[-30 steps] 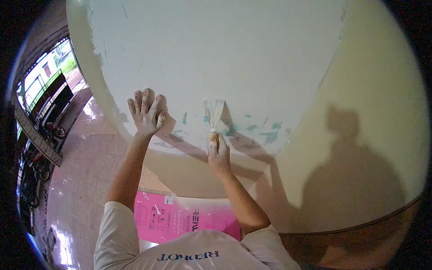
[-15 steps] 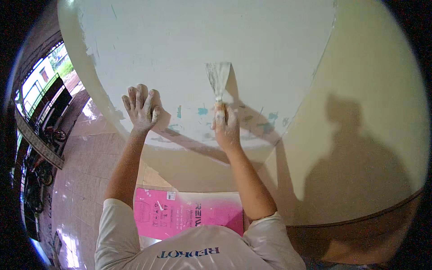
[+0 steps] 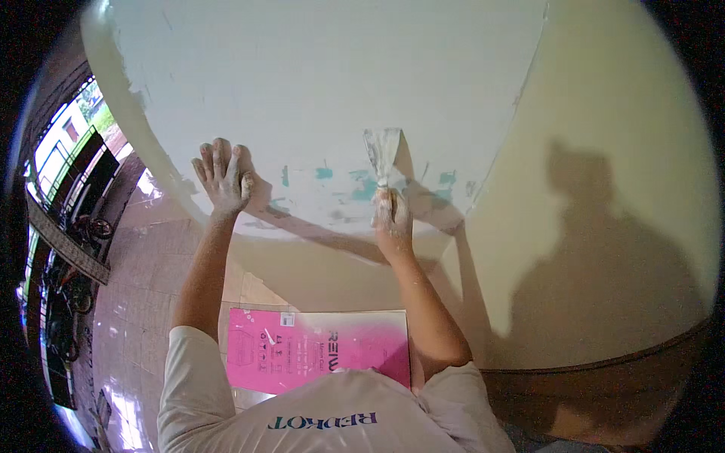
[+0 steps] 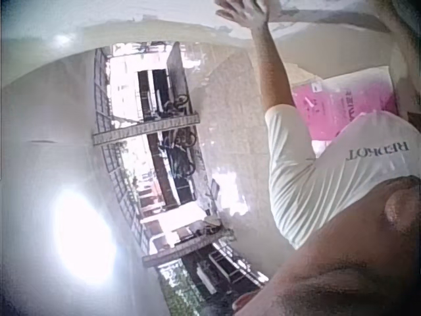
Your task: The person applies plaster to a wall using a putty knife to cover imperfections or holes.
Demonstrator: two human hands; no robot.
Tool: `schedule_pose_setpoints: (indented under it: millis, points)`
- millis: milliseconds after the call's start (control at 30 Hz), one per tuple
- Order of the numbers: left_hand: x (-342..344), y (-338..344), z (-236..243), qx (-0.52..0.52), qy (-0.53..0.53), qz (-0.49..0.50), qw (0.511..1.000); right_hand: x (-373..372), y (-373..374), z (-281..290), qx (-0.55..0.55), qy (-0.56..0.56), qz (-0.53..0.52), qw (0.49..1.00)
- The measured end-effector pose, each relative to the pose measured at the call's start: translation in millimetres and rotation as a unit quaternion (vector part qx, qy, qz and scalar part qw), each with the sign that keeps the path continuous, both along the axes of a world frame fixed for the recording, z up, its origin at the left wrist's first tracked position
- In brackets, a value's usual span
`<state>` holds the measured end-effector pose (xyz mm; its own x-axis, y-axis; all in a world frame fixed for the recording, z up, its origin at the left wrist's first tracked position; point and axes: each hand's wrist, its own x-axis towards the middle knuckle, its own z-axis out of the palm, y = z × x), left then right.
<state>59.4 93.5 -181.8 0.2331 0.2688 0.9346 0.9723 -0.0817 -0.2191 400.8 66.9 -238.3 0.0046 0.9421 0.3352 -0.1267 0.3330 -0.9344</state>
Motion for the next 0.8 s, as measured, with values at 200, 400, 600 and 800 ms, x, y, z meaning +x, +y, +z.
schedule_pose_setpoints:
  millis: [200,400,600,800]
  points:
    - [5.4,7.7,-7.8,-0.006,-0.001,-0.007,1.000,24.4,-8.3,-134.2,-0.107,-0.045,-0.035,0.993]
    - [-8.1,-0.9,-12.9,-0.007,-0.002,0.012,1.000,9.5,-14.8,-54.8,-0.070,-0.062,-0.034,0.995]
    - [-0.5,2.6,-11.1,0.015,0.003,-0.007,1.000,8.7,-10.7,-67.2,-0.058,-0.054,-0.064,0.995]
    - [2.9,6.2,-15.4,0.022,0.008,-0.025,0.999,-28.6,-13.9,-119.6,0.017,-0.137,0.030,0.990]
